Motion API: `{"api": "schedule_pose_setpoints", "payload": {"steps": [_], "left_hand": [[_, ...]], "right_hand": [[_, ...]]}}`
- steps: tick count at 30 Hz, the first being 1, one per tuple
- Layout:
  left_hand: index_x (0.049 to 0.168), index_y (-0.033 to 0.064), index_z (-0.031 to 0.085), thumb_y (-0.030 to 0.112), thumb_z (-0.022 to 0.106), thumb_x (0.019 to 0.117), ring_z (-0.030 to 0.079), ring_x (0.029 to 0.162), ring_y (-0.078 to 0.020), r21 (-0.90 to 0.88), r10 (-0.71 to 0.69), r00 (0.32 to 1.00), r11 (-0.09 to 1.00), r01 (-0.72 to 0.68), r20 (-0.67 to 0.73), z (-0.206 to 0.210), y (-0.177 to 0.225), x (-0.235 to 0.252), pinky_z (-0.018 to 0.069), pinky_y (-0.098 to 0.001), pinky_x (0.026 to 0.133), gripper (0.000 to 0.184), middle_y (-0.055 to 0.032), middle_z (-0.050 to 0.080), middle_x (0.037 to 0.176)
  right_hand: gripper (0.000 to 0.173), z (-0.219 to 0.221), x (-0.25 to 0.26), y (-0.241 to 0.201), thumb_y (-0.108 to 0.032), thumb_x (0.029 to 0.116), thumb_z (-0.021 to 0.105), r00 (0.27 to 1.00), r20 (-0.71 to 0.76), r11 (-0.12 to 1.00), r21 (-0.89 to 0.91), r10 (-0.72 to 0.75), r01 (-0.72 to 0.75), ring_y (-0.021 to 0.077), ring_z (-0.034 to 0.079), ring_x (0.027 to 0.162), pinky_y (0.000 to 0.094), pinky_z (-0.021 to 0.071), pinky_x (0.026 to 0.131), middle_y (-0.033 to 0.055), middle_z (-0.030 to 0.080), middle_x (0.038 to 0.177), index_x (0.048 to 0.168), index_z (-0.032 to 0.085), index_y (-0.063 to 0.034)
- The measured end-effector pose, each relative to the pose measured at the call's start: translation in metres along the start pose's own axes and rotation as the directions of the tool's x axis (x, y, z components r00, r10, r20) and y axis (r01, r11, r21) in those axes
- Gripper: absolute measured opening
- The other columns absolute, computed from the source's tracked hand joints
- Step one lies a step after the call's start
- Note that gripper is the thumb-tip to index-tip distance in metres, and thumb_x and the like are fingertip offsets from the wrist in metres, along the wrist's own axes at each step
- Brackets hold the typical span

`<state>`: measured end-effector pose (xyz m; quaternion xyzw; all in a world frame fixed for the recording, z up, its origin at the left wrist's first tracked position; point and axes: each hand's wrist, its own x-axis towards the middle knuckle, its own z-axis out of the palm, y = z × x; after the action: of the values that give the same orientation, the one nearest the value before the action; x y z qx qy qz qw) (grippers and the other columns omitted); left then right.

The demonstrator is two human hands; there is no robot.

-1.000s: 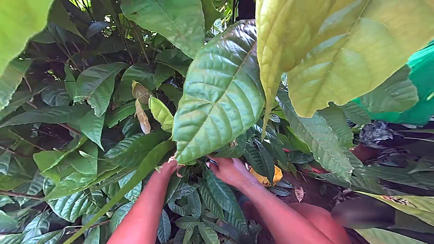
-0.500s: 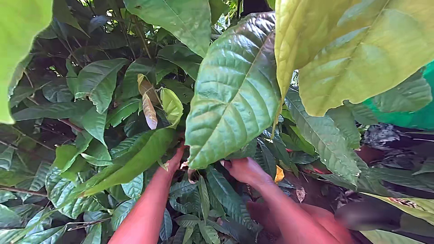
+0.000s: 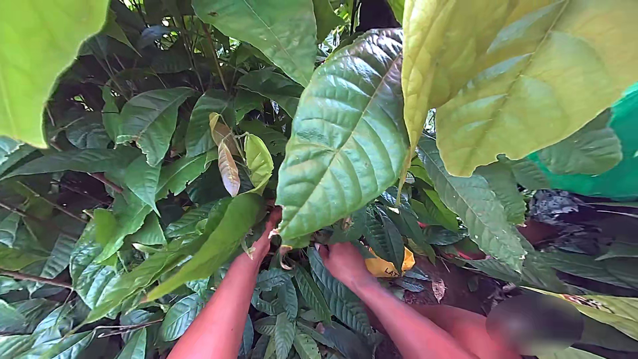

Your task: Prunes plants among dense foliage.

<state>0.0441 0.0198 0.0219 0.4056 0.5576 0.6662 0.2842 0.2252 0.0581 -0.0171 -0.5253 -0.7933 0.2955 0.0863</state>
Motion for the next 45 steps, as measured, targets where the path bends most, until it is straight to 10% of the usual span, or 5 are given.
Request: {"api": "schedule_pose_setpoints", "payload": {"steps": [4,16,26,29,45], "left_hand": [[0.108,-0.0024,0.065,-0.001,0.065,0.0923,0.062,0.09,-0.0038,0.045,0.041,0.999,0.998,-0.042,0.026,-0.012,0.0,-0.002,0.0518,-0.0224,0.086,0.016,-0.0012,0.067,0.095],[0.113,-0.0097,0.06,-0.001,0.058,0.0973,0.06,0.088,-0.0045,0.11,-0.046,0.999,0.993,0.047,-0.013,-0.01,0.012,-0.012,0.0507,-0.0196,0.083,0.018,-0.0082,0.065,0.097],[0.11,-0.0057,0.058,-0.008,0.053,0.0994,0.065,0.074,-0.0097,-0.166,-0.155,0.971,0.978,0.125,-0.182,-0.016,-0.015,0.014,0.0579,-0.0253,0.071,0.012,-0.0045,0.066,0.085],[0.109,-0.006,0.061,-0.008,0.056,0.0975,0.065,0.074,-0.0085,-0.098,-0.144,0.973,0.987,0.128,-0.178,-0.006,-0.016,0.005,0.0565,-0.0231,0.072,0.013,-0.0048,0.067,0.086],[0.11,-0.0061,0.063,-0.004,0.061,0.0982,0.067,0.075,-0.0108,-0.014,-0.174,0.985,0.985,0.174,-0.003,-0.02,0.0,0.007,0.058,-0.0247,0.072,0.012,-0.0058,0.069,0.087]], "right_hand": [[0.035,-0.011,-0.005,0.002,-0.021,0.1094,0.049,0.998,0.018,0.615,0.788,-0.061,0.024,0.0084,0.06,0.057,0.0225,0.0517,0.053,0.004,0.068,0.084,0.14,0.052,-0.0041],[0.028,-0.035,-0.024,0.005,-0.017,0.1078,0.051,0.941,0.333,0.123,0.938,-0.051,-0.325,0.0074,0.056,0.049,0.0182,0.0462,0.042,0.0071,0.066,0.081,0.132,0.056,-0.0051],[0.052,-0.031,-0.041,0.001,-0.032,0.1058,0.052,0.974,0.22,0.974,0.227,-0.063,0.011,0.0239,0.069,0.083,0.044,0.0584,0.08,0.0151,0.069,0.109,0.153,0.048,-0.0108],[0.048,-0.01,-0.039,-0.016,-0.032,0.1072,0.047,0.982,0.188,0.999,0.007,-0.036,0.035,0.0327,0.064,0.121,0.0517,0.0483,0.105,0.0189,0.066,0.13,0.149,0.052,-0.0091],[0.046,-0.021,-0.018,-0.016,-0.037,0.1051,0.049,0.945,0.316,0.966,-0.205,-0.086,0.157,0.0332,0.059,0.129,0.0602,0.0445,0.106,0.0148,0.064,0.136,0.148,0.056,-0.0214]]}}
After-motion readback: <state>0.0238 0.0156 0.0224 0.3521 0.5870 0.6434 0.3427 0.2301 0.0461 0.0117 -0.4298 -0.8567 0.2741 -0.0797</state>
